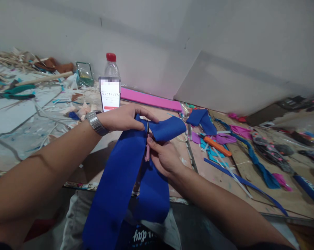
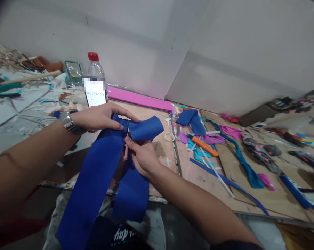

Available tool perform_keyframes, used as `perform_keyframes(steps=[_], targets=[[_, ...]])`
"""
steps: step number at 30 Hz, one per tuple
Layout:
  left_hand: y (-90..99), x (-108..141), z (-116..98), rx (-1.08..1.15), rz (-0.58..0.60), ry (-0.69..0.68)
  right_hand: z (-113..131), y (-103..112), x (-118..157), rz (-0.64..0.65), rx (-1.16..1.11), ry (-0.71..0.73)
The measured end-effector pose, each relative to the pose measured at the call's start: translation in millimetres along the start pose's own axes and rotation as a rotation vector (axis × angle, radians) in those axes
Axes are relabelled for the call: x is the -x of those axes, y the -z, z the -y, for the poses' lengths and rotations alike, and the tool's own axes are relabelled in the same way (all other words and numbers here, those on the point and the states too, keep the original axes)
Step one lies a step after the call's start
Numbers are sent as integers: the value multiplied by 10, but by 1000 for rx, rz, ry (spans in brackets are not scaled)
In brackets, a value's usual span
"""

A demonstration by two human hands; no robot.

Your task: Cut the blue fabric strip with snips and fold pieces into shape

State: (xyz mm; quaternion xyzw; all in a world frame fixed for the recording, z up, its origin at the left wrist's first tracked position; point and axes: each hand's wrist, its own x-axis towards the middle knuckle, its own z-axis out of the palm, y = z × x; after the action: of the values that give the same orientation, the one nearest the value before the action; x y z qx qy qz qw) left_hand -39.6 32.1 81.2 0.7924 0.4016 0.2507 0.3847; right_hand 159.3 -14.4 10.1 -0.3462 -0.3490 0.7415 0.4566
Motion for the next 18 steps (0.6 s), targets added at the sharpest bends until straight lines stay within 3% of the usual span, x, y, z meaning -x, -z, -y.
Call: perform_keyframes(steps=[14,18], targets=[[-26,-3,-30,-34,20,-42,6,4,-9,-67,-58,-4],[-5,12,-39,-35,-6,-35,-3,3,8,2,-49,-17]])
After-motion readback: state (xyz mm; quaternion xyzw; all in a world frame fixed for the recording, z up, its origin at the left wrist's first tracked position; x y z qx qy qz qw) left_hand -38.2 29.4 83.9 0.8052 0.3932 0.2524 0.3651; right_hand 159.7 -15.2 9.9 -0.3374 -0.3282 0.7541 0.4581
